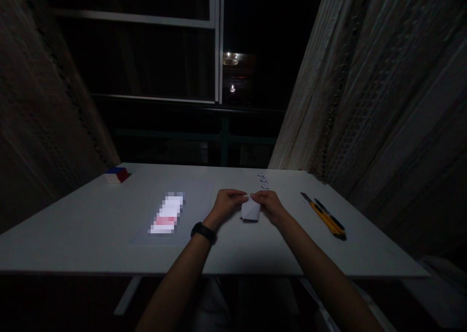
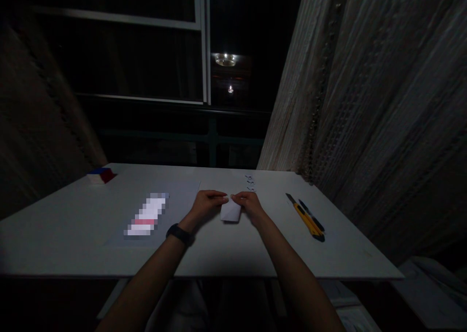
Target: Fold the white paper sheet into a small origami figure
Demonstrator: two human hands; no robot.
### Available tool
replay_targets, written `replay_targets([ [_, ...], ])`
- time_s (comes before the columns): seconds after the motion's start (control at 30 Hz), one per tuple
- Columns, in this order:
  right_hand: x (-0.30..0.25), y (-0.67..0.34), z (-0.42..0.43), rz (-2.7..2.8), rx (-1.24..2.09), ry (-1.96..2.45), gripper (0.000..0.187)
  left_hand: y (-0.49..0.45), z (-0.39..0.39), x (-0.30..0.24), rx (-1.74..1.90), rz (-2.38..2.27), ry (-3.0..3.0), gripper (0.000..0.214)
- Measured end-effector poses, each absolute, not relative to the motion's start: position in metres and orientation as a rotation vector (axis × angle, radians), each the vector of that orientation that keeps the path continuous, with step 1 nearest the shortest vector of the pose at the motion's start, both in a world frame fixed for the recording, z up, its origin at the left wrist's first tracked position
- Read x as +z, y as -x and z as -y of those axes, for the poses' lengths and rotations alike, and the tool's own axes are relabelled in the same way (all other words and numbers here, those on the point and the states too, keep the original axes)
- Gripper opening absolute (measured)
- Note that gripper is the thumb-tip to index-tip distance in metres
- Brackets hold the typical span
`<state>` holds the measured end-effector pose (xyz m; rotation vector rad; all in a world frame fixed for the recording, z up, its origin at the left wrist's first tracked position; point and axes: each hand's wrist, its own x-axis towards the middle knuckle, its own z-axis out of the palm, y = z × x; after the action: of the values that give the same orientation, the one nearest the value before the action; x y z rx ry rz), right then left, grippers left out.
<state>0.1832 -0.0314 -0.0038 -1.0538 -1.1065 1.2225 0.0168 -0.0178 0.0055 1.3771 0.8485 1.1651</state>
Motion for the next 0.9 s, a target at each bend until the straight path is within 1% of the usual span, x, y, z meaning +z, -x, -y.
replay_targets([
  [0.17, -0.003, -0.187, 0.032, 1.096, 1.320, 0.989, 0.025, -0.012, 0.019, 0.006, 1.036, -0.685, -1.253, 0.039],
  [0.37, -0.003, -0.187, 0.035, 1.129, 1.364, 0.896, 0.021, -0.010, 0.019, 0.003, 0.994, -0.642, -1.245, 0.039],
  [0.73, 0.000, -0.180, 0.042, 1.107, 1.387, 0.879, 0.023, -0.012, 0.020, 0.003, 0.982, -0.526, -1.298, 0.026],
  [0.9, -0.001, -0.180, 0.042, 1.117, 1.384, 0.880, 0.023, -0.013, 0.020, 0.003, 0.985, -0.515, -1.310, 0.025],
])
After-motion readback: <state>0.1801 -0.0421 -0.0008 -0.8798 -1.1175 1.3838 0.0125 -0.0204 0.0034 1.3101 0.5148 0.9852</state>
